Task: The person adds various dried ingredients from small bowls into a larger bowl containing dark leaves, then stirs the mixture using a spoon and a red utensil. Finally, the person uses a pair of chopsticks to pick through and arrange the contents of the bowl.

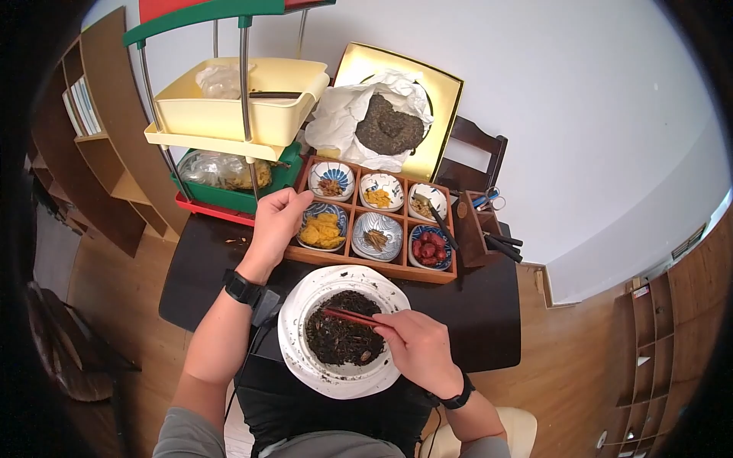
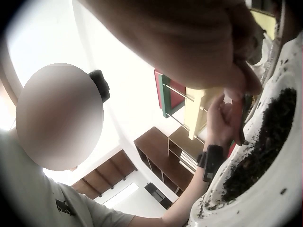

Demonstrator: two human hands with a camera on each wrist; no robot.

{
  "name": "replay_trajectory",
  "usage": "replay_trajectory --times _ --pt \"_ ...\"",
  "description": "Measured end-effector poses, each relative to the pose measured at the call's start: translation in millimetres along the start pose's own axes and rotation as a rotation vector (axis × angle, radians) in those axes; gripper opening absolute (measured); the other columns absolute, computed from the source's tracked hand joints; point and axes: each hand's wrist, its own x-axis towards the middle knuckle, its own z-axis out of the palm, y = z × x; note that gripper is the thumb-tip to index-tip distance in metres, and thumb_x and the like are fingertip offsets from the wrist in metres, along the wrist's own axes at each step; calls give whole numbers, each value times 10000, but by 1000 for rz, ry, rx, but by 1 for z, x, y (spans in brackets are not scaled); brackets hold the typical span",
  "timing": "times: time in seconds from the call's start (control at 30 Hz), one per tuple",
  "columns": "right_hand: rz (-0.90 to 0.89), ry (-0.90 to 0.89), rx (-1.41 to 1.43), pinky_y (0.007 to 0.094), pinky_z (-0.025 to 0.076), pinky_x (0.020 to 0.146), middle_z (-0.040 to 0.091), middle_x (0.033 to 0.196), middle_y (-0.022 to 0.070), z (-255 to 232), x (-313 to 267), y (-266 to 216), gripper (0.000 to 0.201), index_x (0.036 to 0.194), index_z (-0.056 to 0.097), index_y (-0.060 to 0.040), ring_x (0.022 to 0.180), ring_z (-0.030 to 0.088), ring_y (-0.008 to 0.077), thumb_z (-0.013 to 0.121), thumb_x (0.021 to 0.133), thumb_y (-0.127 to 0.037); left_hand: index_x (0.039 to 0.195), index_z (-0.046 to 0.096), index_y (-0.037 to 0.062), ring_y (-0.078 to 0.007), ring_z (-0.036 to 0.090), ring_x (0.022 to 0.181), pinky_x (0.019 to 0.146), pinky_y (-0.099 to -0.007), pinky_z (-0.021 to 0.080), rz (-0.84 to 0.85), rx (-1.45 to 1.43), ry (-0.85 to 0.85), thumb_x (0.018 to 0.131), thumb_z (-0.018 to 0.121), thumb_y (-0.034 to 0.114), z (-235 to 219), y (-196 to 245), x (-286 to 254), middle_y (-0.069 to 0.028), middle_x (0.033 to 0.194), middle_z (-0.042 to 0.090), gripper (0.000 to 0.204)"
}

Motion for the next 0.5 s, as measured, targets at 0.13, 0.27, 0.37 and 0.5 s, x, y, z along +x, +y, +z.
replay_trajectory --times 0.13,0.27,0.37,0.5 --pt "66 89 13 350 539 645 697 827 150 -9 8 4 145 987 741 -8 719 684 314 756 845 -30 639 480 120 -10 314 479 446 -232 209 -6 -8 -5 998 661 167 0 1 0 82 553 429 405" --pt "154 299 -21 347 542 661 708 856 168 -15 22 26 132 1007 735 12 724 697 292 724 879 -14 638 478 121 -11 314 479 445 -232 208 -15 -1 -1 998 660 167 -1 0 1 81 553 428 406" --pt "222 364 -45 350 544 673 708 867 173 -13 33 45 142 1016 729 14 742 700 311 729 879 -21 638 475 121 -12 316 478 445 -232 209 -6 4 -7 1000 658 166 -1 -2 2 80 552 427 408" --pt "193 365 -107 317 539 713 718 904 149 -8 34 56 165 1054 731 9 775 698 249 721 896 -36 612 492 61 -15 360 608 532 -239 298 -41 1 2 958 686 146 -5 -2 2 87 614 441 405"
